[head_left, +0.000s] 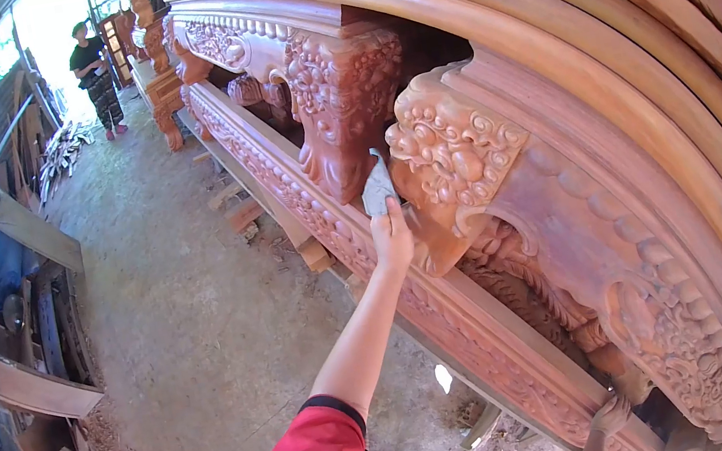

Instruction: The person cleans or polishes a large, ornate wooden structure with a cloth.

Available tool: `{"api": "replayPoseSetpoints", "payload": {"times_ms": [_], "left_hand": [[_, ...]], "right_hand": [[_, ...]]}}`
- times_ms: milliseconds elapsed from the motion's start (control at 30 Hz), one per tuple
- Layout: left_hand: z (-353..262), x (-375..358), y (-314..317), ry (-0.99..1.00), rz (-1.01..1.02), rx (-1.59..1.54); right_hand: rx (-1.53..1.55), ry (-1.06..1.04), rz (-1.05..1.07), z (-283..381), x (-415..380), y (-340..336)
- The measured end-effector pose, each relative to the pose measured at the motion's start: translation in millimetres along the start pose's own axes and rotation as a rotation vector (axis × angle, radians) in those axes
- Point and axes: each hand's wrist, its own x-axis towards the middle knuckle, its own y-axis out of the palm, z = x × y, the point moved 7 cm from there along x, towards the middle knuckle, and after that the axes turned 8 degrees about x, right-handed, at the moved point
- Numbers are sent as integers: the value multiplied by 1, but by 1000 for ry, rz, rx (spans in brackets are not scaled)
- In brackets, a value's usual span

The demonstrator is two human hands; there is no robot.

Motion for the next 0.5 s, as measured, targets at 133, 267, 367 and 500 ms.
{"api": "replayPoseSetpoints", "payload": {"times_ms": [133,267,367,500], "left_hand": [[-65,-3,-30,315,-334,-332],[-103,5,-41,398,-324,-389],[-82,-14,-34,291,-252,-355],[13,-12,8,121,-144,-397]], "right_hand": [[-28,11,-14,1,1,-1],[-43,31,55,-5,2,5],[-22,22,29,1,3,-2],[-15,30,45,2,2,-1]]}}
